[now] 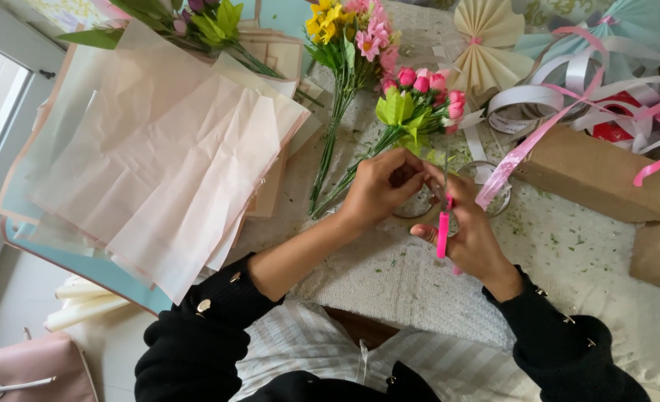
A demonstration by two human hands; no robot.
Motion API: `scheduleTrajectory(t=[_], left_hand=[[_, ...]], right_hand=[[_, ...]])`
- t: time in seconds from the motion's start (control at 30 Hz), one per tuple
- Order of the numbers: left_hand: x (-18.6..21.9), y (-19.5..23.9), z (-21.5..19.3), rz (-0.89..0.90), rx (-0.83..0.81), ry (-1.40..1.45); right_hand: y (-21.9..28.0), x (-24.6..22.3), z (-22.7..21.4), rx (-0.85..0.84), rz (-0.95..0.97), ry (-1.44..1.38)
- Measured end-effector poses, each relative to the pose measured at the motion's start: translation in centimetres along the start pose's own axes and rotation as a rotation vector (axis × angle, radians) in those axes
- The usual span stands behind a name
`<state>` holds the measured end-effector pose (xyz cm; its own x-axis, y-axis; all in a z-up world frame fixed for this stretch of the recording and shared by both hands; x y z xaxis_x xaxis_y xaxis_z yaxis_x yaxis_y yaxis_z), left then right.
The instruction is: Trimming flower stems with scissors and securing them with floral tape at a design station.
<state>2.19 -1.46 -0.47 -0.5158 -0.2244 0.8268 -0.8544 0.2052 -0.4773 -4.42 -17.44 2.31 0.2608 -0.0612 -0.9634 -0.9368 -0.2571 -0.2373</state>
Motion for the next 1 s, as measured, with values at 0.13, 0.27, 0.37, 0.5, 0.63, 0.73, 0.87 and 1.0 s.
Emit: scheduleTrajectory(t=[0.13, 0.27, 0.37, 0.5, 0.63, 0.73, 0.87, 1.0], left_hand=[[0.8, -0.2, 0.0, 0.046, -0.016, 0.005], [1.3, -0.3, -0.1, 0.096, -0.053, -0.036], [1.9, -0.3, -0.4, 0.106, -0.091, -0.023], [1.4, -0.5, -0.5, 0.019, -0.125, 0.083], [0.2, -0.4, -0.5, -0.053, -0.117, 0.181], [0.0, -0.6, -1.0, -0.114, -0.113, 0.236], [1.3, -0.8, -1.0, 0.130, -0.098, -0.082], [3.2, -0.8, -1.1, 0.333, -0.099, -0.269]], right_hand=[[-0.1, -0.1, -0.1, -0.010, -0.001, -0.064], [-0.2, 0.8, -1.0, 0.017, -0.002, -0.107], [-0.1, 0.6, -1.5, 0.055, -0.027, -0.144], [-0.2, 0.8, -1.5, 0.079, -0.091, -0.141], [-0.7, -1.0, -1.4, 0.093, -0.080, -0.202], [-1.0, -1.3, -2.5, 0.122, -0.100, -0.081], [-0.8, 0.3, -3.1, 0.172, -0.099, -0.188], [-0.9, -0.2, -2.4, 0.191, -0.176, -0.139]])
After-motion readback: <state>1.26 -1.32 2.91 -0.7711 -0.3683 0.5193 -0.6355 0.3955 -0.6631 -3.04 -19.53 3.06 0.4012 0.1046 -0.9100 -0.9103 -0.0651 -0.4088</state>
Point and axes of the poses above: each hand's wrist, its own y-axis away from the middle knuckle, its own z-axis out of the palm, x = y × z, the point moved 3 cm from there along -y, towards the middle knuckle, and after that the axes turned 15 degrees about -y, right-handed, at the moved point
